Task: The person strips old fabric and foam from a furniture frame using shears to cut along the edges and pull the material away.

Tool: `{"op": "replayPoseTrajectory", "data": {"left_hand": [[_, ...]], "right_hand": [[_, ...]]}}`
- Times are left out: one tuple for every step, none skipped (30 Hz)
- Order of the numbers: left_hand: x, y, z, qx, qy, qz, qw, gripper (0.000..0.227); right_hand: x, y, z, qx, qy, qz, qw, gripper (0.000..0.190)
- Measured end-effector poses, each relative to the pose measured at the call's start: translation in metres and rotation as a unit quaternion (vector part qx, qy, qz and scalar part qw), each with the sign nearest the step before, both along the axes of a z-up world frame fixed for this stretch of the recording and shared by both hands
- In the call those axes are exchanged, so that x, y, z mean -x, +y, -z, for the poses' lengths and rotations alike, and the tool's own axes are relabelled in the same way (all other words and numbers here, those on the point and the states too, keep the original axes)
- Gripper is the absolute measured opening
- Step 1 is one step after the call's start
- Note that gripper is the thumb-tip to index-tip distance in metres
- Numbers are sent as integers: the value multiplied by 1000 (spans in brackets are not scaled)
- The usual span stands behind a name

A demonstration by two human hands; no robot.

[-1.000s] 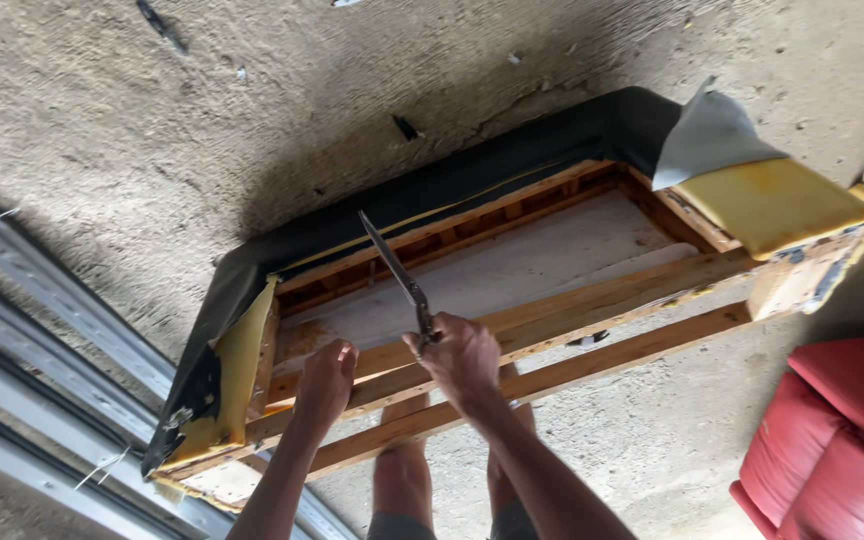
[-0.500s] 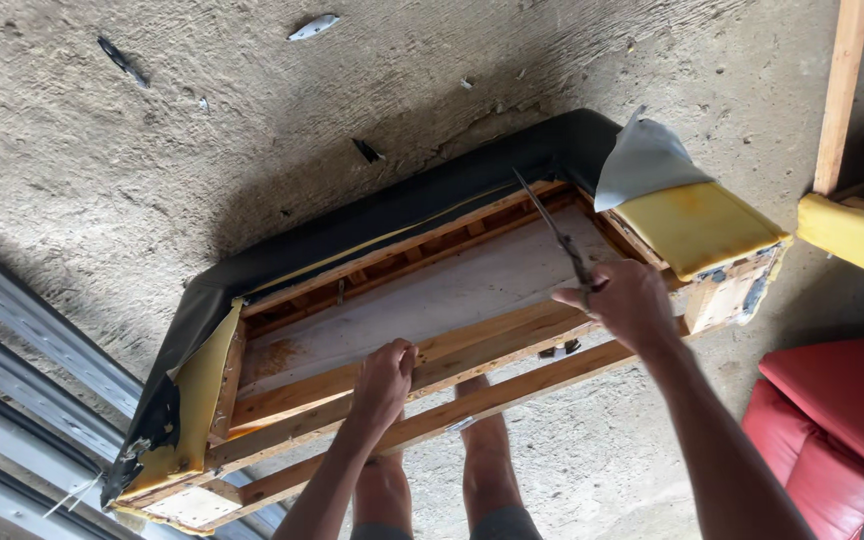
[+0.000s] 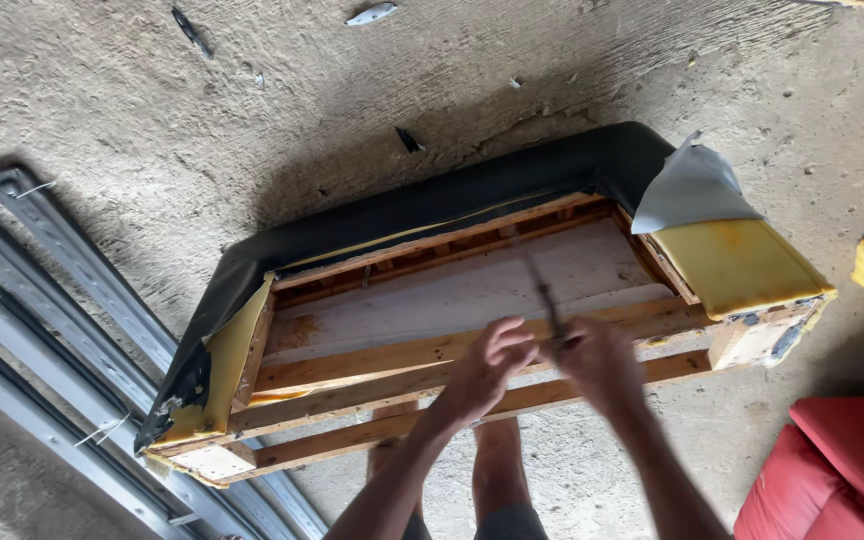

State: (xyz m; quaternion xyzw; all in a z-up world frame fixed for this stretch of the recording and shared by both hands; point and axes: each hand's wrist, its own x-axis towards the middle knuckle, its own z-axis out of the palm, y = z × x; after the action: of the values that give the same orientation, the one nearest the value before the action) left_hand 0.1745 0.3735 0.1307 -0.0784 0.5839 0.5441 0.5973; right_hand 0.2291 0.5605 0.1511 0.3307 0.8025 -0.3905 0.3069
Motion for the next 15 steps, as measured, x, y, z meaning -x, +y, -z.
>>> {"op": "replayPoseTrajectory", "data": {"left_hand": [[4, 8, -3, -18, -103, -25, 994, 49], [8, 9, -4, -31, -109, -42, 993, 47], [11, 10, -2, -47, -114, -59, 991, 47], [11, 11, 0, -63, -119, -77, 988, 48], [11, 7, 2, -72, -110, -54, 990, 48], [13, 1, 5, -81, -101, -30, 991, 48], [12, -4, 6, -88, -94, -7, 992, 49], [11, -5, 7, -102, -96, 2, 990, 48], [9, -7, 7, -116, -97, 9, 988, 47], [7, -9, 8, -131, -97, 16, 987, 47], [6, -8, 10, -140, -94, 7, 986, 46], [5, -3, 11, -150, -91, -1, 984, 45], [2, 0, 12, -158, -88, -11, 983, 44], [-1, 3, 14, -138, -91, -22, 986, 44], [-3, 6, 19, -118, -92, -32, 988, 45]], "right_hand": [[2, -18, 1, 7, 5, 9, 1000, 20], [4, -31, -1, 16, -15, 11, 1000, 18], [7, -42, -4, 23, -34, 12, 999, 17], [9, -48, -8, 30, -53, 13, 998, 17], [9, -52, -13, 49, -52, 31, 997, 12], [9, -54, -18, 68, -52, 48, 995, 9], [8, -56, -22, 90, -53, 66, 992, 7], [7, -57, -25, 93, -57, 76, 991, 8], [5, -56, -26, 96, -60, 84, 990, 9], [1, -56, -27, 99, -63, 93, 989, 10], [-2, -56, -27, 96, -52, 110, 988, 11], [-5, -55, -27, 94, -40, 127, 987, 12], [-10, -53, -26, 93, -29, 143, 985, 13], [-14, -51, -23, 74, -10, 146, 986, 17], [-19, -47, -20, 54, 11, 148, 987, 21]]}}
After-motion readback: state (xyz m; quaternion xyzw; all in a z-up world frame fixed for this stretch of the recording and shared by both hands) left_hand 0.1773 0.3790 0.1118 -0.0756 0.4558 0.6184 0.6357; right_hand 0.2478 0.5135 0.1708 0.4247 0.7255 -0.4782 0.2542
